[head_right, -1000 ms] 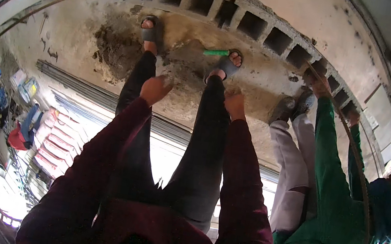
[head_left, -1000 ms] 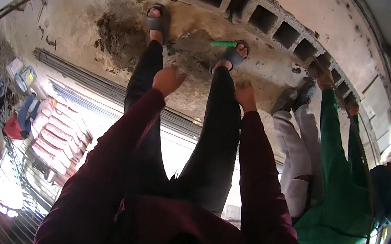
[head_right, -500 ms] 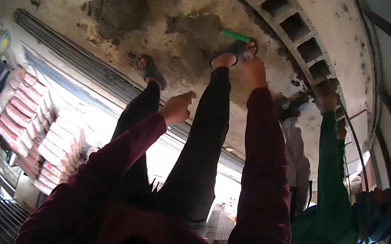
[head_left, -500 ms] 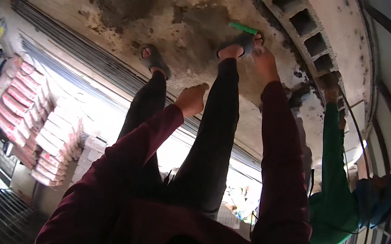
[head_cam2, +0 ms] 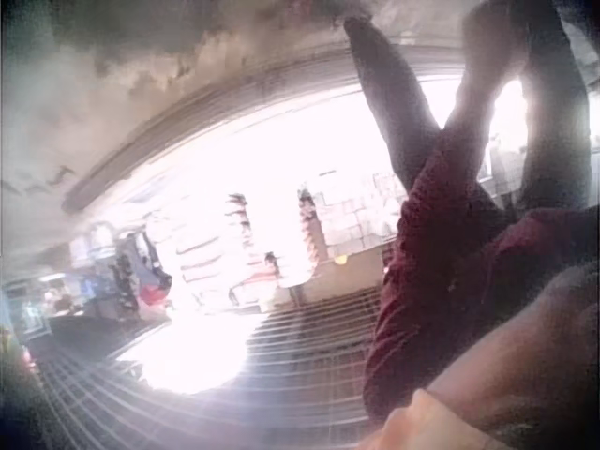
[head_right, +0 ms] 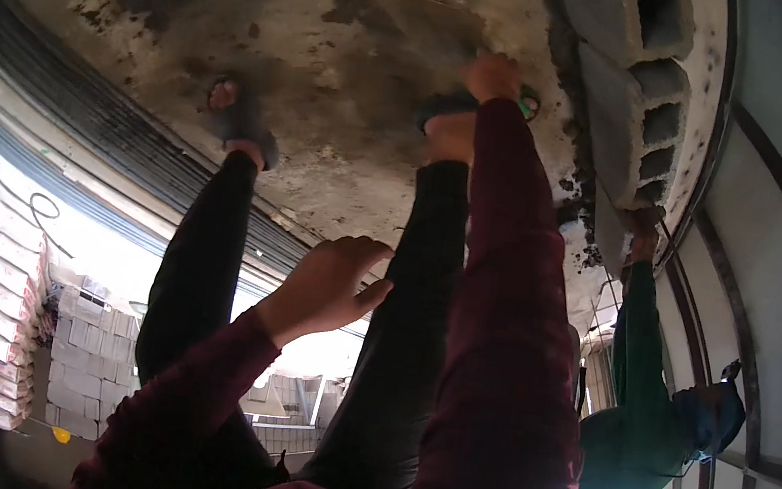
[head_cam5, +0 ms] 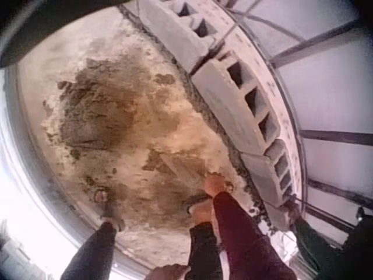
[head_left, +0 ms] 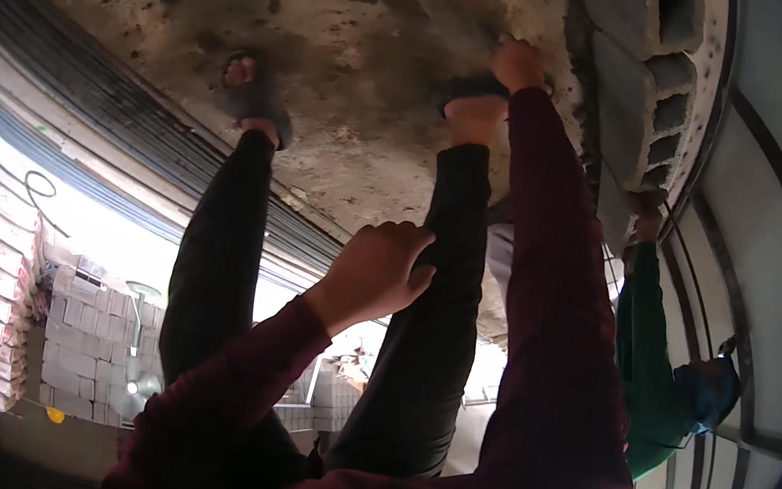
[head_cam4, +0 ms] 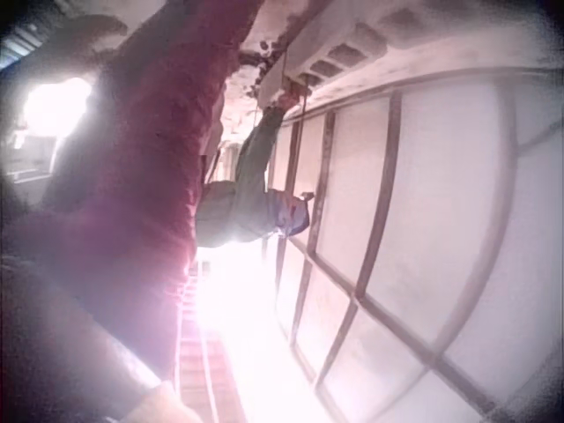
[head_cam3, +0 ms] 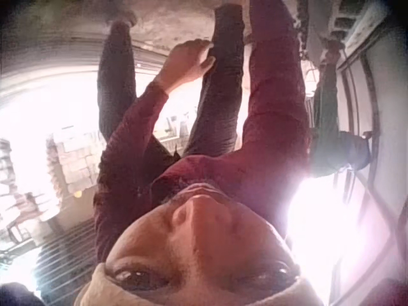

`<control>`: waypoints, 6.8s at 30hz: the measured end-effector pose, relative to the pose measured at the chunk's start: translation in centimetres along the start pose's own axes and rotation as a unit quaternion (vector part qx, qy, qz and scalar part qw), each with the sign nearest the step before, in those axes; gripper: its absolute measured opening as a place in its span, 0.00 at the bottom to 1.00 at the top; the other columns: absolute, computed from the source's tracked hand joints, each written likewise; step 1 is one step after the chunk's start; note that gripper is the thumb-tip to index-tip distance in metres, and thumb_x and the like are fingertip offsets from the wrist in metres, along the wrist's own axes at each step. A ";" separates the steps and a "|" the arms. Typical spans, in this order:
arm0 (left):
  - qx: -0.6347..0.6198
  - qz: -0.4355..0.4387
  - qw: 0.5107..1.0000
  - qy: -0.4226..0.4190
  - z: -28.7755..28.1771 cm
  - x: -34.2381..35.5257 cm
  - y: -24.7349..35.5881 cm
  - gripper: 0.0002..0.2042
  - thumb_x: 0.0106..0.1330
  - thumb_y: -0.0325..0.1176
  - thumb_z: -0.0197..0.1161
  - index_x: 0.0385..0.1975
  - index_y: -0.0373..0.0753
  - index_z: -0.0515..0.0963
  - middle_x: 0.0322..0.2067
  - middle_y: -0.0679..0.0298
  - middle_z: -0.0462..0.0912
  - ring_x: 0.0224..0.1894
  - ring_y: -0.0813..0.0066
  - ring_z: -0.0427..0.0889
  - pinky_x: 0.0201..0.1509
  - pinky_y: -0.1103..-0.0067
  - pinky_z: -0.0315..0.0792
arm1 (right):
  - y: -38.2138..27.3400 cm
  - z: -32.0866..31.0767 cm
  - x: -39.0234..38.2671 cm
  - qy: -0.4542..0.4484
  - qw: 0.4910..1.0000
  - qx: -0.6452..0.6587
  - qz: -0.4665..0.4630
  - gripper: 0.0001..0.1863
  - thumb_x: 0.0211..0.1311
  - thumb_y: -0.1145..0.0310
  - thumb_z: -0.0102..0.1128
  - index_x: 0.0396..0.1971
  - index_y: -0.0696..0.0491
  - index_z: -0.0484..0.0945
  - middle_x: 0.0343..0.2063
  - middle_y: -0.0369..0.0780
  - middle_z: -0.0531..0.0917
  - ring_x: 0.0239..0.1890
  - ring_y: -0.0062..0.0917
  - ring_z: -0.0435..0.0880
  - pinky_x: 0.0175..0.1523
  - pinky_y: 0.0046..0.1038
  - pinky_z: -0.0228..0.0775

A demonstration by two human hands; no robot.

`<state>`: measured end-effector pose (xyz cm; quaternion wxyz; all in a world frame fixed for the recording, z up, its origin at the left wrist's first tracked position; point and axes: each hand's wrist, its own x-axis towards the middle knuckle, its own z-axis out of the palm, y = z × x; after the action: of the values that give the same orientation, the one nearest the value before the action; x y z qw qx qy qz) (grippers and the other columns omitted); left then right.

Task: The person scoops wet cement from a pile on the floor using a trowel and applies it to the gaps between hollow concrete blocks on a low wall. They repeatedly smooth the mortar and adjust the blocks to ensure alignment.

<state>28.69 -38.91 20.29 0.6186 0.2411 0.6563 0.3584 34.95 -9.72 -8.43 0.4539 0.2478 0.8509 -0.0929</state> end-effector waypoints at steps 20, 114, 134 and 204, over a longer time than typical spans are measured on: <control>0.219 -0.058 0.973 0.036 -6.2 -7.5 -8.1 0.16 0.54 0.42 0.61 0.28 0.32 0.80 0.27 0.47 0.81 0.34 0.51 0.81 0.42 0.61 0.74 | -17.6 -7.0 -27.0 -0.089 0.865 0.477 0.127 0.26 0.59 0.49 0.59 0.27 0.63 0.76 0.18 0.48 0.78 0.24 0.39 0.80 0.35 0.39 0.71; -0.053 0.002 0.990 0.132 -13.5 -9.1 -8.0 0.13 0.59 0.38 0.62 0.32 0.33 0.76 0.29 0.52 0.79 0.33 0.56 0.81 0.38 0.66 0.75 | -35.0 -13.4 2.3 -0.092 0.927 0.354 0.078 0.41 0.66 0.37 0.36 0.50 0.66 0.72 0.37 0.59 0.79 0.42 0.47 0.79 0.52 0.46 0.65; -0.069 -0.009 0.994 0.083 -17.7 -8.1 -6.1 0.10 0.56 0.36 0.62 0.27 0.35 0.75 0.28 0.53 0.79 0.34 0.55 0.81 0.39 0.66 0.75 | -35.0 -18.2 7.4 -0.098 0.903 0.418 0.024 0.27 0.59 0.54 0.58 0.42 0.67 0.73 0.22 0.42 0.78 0.21 0.28 0.76 0.28 0.34 0.68; -0.202 -0.146 0.942 0.225 -25.3 -5.2 -4.2 0.19 0.60 0.42 0.59 0.43 0.33 0.75 0.39 0.48 0.80 0.43 0.49 0.78 0.46 0.62 0.72 | -35.9 -46.9 18.8 0.165 0.942 -0.141 -0.256 0.18 0.62 0.62 0.55 0.40 0.63 0.74 0.27 0.54 0.80 0.30 0.46 0.81 0.35 0.40 0.72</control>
<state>4.97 -49.82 19.87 0.5357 -0.0744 0.7205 0.4341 -26.04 -16.25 0.54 0.2979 -0.0328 0.9531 -0.0426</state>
